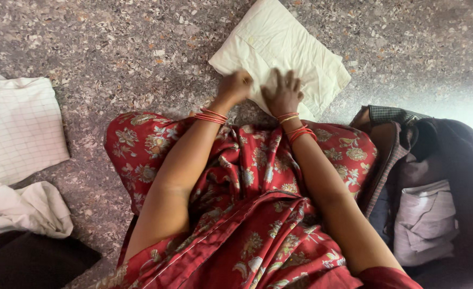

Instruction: The person folds a shirt and other pieces of laundry while sitting on the floor, smoothing the fabric with their hands and placing the folded items into a bag.

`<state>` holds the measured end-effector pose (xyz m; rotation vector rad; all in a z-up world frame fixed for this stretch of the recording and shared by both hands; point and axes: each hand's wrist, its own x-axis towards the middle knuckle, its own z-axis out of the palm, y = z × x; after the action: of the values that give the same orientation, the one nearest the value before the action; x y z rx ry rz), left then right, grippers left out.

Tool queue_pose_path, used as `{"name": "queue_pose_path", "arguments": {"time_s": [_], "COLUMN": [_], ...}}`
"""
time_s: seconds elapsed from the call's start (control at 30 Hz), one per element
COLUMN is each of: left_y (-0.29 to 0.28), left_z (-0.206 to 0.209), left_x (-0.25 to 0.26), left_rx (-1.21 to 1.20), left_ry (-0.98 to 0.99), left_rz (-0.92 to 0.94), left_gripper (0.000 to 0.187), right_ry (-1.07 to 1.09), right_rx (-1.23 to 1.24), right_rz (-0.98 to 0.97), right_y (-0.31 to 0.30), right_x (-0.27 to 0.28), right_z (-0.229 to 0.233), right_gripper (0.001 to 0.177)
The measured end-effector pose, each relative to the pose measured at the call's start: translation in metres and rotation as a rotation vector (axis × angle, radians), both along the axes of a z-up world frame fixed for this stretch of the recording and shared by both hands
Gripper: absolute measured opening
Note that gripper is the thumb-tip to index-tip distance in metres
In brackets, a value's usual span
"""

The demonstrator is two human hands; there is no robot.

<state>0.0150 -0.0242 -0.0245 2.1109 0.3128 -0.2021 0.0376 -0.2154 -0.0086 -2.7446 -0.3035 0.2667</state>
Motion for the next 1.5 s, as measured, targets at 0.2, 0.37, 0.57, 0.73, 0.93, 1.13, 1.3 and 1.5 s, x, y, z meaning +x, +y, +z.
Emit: {"name": "queue_pose_path", "arguments": {"time_s": [0.2, 0.37, 0.57, 0.73, 0.93, 1.13, 1.3, 1.5], "left_y": [0.071, 0.090, 0.053, 0.027, 0.048, 0.050, 0.051, 0.050], "left_z": [0.008, -0.038, -0.006, 0.010, 0.025, 0.035, 0.045, 0.021], "left_x": [0.011, 0.012, 0.001, -0.012, -0.023, -0.001, 0.006, 0.008], "left_rx": [0.280, 0.097, -0.220, -0.803, 0.412, -0.449, -0.573, -0.767], "left_ry": [-0.207, -0.198, 0.219, 0.541, -0.034, -0.523, -0.298, -0.287], "left_rz": [0.488, 0.669, 0.505, 0.172, 0.224, -0.048, -0.224, -0.109], "left_gripper": [0.045, 0.097, 0.116, 0.059, 0.025, 0.029, 0.055, 0.085], "right_ry": [0.006, -0.432, -0.405, -0.129, -0.156, 0.017, 0.220, -0.166], "right_rx": [-0.127, -0.282, -0.076, 0.064, -0.191, -0.066, 0.259, 0.181], "right_rz": [0.413, 0.406, 0.317, 0.381, 0.312, 0.433, 0.633, 0.347], "right_y": [-0.007, -0.005, 0.000, 0.022, -0.006, -0.034, -0.046, -0.023], "right_x": [0.014, 0.015, -0.020, -0.059, -0.023, -0.036, -0.029, 0.067], "right_z": [-0.003, -0.020, 0.022, 0.046, 0.007, 0.068, 0.141, 0.155], "right_gripper": [0.078, 0.062, 0.075, 0.106, 0.083, 0.058, 0.045, 0.042]}}
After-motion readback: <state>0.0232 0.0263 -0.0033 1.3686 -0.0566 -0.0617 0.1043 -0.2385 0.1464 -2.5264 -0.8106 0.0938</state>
